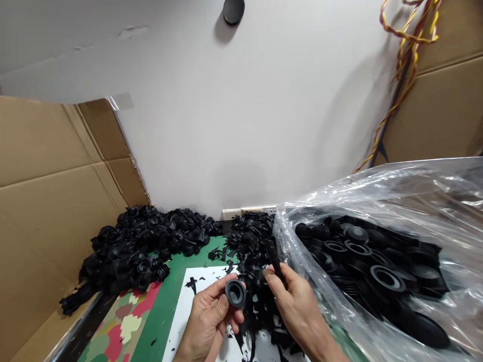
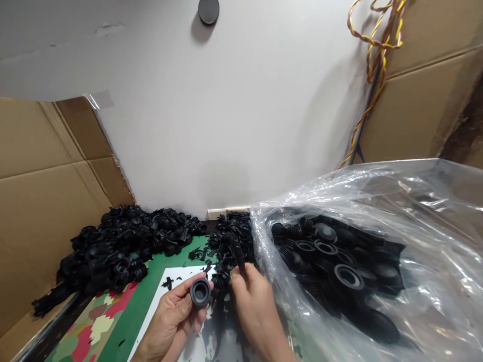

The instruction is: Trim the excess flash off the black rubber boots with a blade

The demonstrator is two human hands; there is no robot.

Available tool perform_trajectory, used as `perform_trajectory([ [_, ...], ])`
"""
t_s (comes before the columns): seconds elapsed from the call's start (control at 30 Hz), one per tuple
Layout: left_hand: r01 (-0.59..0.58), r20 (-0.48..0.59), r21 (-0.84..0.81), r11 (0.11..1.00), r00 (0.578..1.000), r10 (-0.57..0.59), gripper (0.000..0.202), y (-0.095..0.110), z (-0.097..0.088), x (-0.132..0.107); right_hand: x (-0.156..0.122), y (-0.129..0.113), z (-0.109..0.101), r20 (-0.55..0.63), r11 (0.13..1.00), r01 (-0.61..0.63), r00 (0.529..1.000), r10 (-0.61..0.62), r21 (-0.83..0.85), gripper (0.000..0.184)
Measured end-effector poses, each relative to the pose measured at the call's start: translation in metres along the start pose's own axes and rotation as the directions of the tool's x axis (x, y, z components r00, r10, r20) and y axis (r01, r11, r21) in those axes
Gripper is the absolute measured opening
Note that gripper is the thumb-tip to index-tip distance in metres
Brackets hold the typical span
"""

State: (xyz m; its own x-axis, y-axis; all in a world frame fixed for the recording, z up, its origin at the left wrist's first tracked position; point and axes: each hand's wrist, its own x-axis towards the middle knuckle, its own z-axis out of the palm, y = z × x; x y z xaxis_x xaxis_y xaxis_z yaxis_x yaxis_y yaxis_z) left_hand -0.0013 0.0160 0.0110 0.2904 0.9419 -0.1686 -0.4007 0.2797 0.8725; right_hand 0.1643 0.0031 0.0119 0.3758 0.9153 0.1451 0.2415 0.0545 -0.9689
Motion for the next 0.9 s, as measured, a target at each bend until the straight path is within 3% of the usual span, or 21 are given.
perform_trajectory([
  [0.2,0.013,-0.007,-0.035,0.999,1.000,-0.013,0.034,0.0005,0.0002,-0.0006,-0.0052,0.0017,0.0037,0.106,0.991,-0.015,0.994,0.001,0.131,0.025],
  [0.53,0.023,-0.026,-0.026,0.999,0.999,-0.024,0.036,0.0015,0.0025,-0.0008,-0.0053,0.0075,0.0042,0.032,0.980,0.058,0.997,-0.065,0.193,0.016],
  [0.73,0.010,-0.023,-0.015,1.000,1.000,-0.010,0.039,0.0014,0.0015,0.0004,-0.0038,0.0086,0.0063,0.085,0.982,-0.041,0.996,0.026,0.182,0.036],
  [0.9,0.018,-0.011,-0.021,1.000,1.000,-0.018,0.039,0.0023,0.0021,-0.0001,-0.0064,0.0040,0.0059,0.084,0.983,-0.005,0.996,-0.011,0.184,0.037],
])
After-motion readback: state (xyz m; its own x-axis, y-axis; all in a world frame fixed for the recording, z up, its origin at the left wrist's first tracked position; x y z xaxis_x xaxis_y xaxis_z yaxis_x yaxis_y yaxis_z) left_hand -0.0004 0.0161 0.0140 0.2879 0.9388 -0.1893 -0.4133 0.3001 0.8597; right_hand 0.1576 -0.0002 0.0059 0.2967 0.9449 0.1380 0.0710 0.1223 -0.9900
